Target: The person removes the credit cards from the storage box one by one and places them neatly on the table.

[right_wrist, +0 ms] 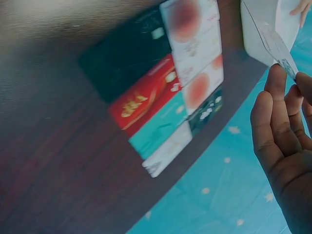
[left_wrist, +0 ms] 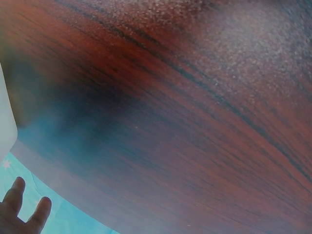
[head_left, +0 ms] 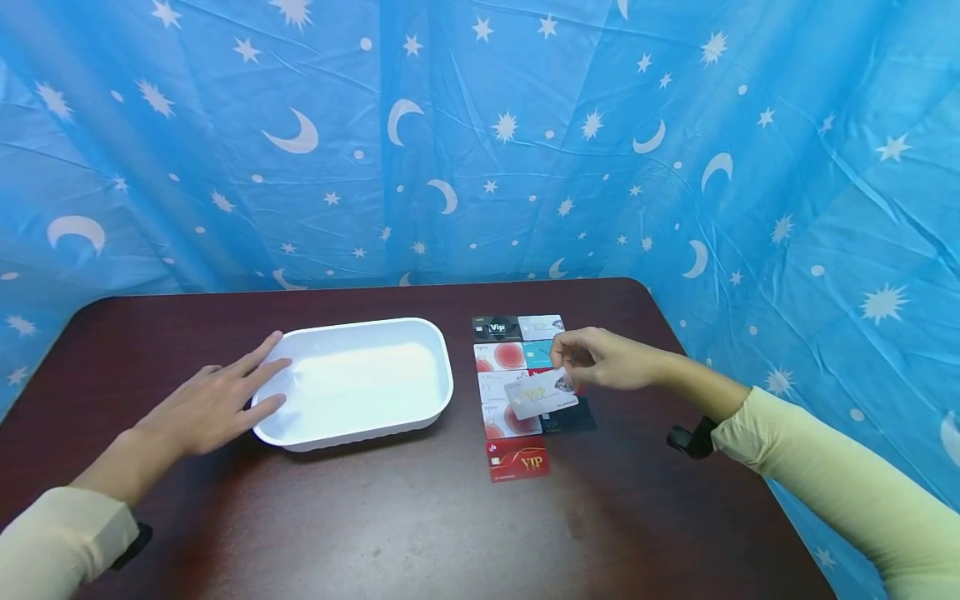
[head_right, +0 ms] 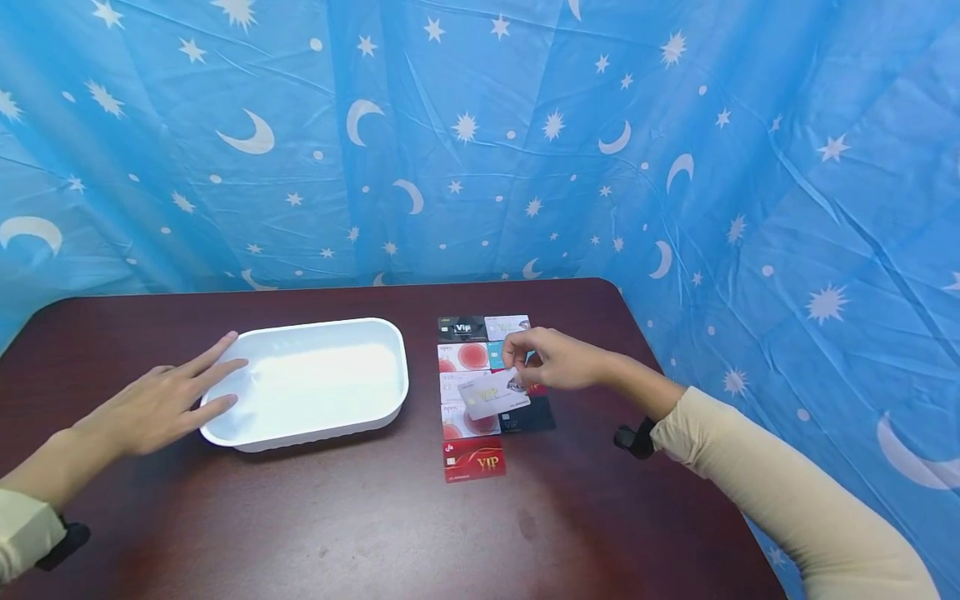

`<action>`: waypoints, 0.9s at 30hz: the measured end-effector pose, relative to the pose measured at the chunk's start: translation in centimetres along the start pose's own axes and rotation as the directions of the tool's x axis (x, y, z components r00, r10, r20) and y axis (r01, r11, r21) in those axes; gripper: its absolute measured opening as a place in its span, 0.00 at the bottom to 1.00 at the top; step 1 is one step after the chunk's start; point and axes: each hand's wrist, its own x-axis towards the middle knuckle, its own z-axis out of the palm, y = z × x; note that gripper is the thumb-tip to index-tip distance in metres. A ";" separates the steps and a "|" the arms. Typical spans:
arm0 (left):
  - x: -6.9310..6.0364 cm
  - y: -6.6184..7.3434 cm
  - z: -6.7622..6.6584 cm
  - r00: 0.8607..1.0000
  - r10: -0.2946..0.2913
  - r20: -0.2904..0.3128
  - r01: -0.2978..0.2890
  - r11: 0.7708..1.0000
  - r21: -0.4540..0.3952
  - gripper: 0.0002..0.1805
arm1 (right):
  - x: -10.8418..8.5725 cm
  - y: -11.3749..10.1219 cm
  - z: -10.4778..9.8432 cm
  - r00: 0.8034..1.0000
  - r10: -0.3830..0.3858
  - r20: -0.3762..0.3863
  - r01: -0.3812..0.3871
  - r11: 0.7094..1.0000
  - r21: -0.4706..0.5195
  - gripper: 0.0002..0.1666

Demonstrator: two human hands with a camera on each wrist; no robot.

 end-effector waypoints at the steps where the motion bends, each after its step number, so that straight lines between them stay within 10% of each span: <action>1: 0.0 0.0 0.0 1.000 0.004 -0.003 -0.004 1.000 0.002 0.38 | -0.3 0.3 0.0 1.000 0.007 0.005 -0.007 1.000 0.010 0.08; 27: -0.1 -0.1 0.0 1.000 0.011 -0.014 -0.011 1.000 0.010 0.37 | -4.0 6.7 2.4 0.982 0.168 0.083 -0.179 0.973 0.143 0.07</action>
